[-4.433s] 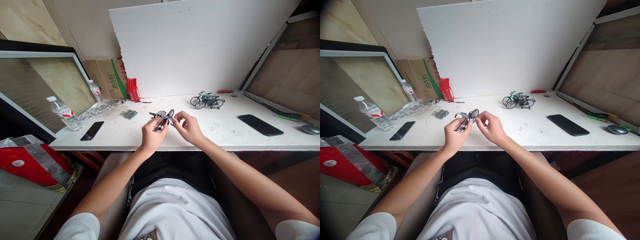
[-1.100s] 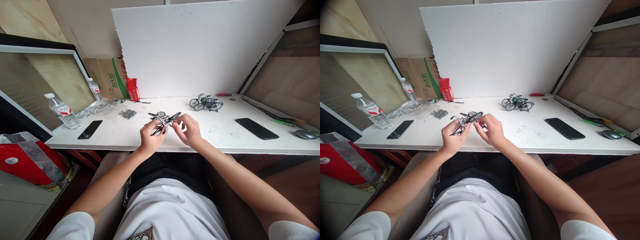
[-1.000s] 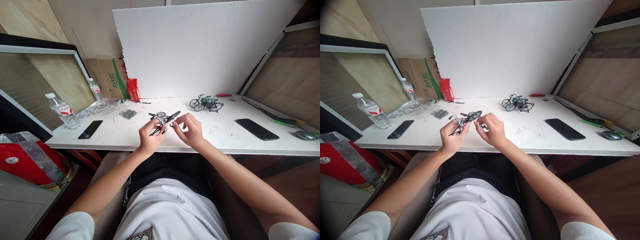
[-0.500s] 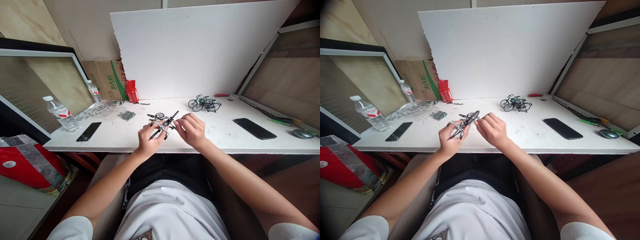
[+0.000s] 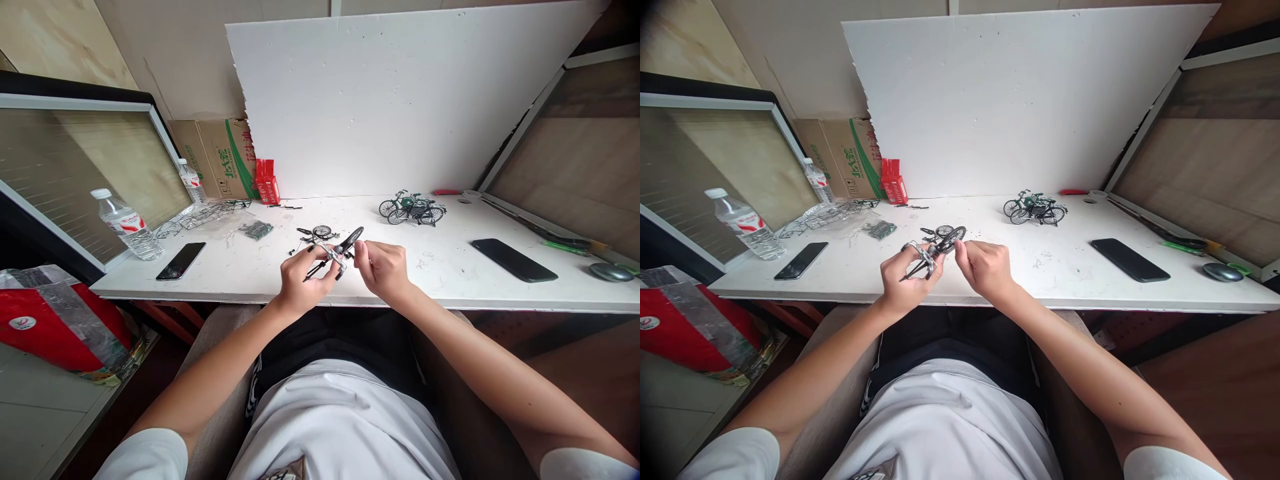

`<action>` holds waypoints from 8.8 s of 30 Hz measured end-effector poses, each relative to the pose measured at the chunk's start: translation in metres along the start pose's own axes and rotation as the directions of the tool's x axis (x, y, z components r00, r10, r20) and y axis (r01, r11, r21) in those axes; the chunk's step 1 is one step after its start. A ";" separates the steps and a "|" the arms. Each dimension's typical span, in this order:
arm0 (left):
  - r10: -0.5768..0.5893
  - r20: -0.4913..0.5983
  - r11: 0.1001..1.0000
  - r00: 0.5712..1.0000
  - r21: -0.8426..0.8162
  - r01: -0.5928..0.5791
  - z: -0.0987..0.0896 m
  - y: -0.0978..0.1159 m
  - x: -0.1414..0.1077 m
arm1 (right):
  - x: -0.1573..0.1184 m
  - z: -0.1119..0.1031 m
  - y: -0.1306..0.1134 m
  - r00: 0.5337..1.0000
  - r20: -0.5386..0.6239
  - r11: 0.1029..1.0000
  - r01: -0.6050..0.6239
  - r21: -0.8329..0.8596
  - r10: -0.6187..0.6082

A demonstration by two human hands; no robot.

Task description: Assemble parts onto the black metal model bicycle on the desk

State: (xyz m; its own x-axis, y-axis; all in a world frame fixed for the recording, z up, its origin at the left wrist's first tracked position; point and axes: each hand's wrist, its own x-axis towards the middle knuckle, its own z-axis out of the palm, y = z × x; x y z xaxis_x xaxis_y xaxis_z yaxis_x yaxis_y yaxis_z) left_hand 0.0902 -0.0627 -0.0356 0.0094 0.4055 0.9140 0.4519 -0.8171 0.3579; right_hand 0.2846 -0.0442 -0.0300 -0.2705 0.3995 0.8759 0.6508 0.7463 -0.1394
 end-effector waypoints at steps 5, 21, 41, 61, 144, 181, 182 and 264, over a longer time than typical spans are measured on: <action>-0.129 -0.011 0.989 0.992 -0.071 0.127 0.001 0.001 0.003 | 0.005 -0.003 -0.003 0.996 -0.052 0.994 0.064 -0.092 -0.069; 0.062 -0.100 0.998 0.993 0.016 -0.060 -0.001 -0.004 0.007 | 0.011 -0.005 -0.006 0.982 -0.129 0.981 0.118 -0.154 -0.138; 0.285 -0.065 0.954 0.956 0.117 -0.276 -0.012 -0.006 0.011 | 0.027 -0.027 -0.061 0.632 0.593 0.007 -0.687 0.726 0.498; 0.258 -0.093 0.953 0.962 0.190 -0.237 -0.014 -0.006 0.015 | 0.016 -0.016 -0.027 0.993 -0.098 0.998 -0.065 -0.012 0.063; 0.265 0.062 0.960 0.962 0.076 -0.269 -0.022 -0.012 0.026 | 0.024 -0.012 -0.039 0.666 0.607 0.057 -0.693 0.719 0.434; 0.344 0.259 0.909 0.903 0.148 -0.389 -0.026 -0.029 0.020 | 0.024 -0.005 -0.023 0.525 0.647 -0.028 -0.764 0.644 0.552; 0.336 0.280 0.908 0.899 0.157 -0.389 -0.026 -0.031 0.019 | 0.025 -0.005 -0.023 0.516 0.643 -0.021 -0.771 0.637 0.566; -0.253 0.704 0.688 0.664 -0.351 0.635 -0.038 0.001 0.046 | 0.027 -0.022 0.001 0.821 0.542 0.555 -0.538 0.634 0.178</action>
State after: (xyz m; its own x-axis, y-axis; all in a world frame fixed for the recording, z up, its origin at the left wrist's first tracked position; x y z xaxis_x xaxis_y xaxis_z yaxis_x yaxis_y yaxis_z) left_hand 0.0572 -0.0604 0.0139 0.5198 0.7645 0.3814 0.0042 -0.4487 0.8937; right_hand 0.2941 -0.0442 0.0038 -0.4909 0.7493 0.4444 0.0568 0.5365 -0.8420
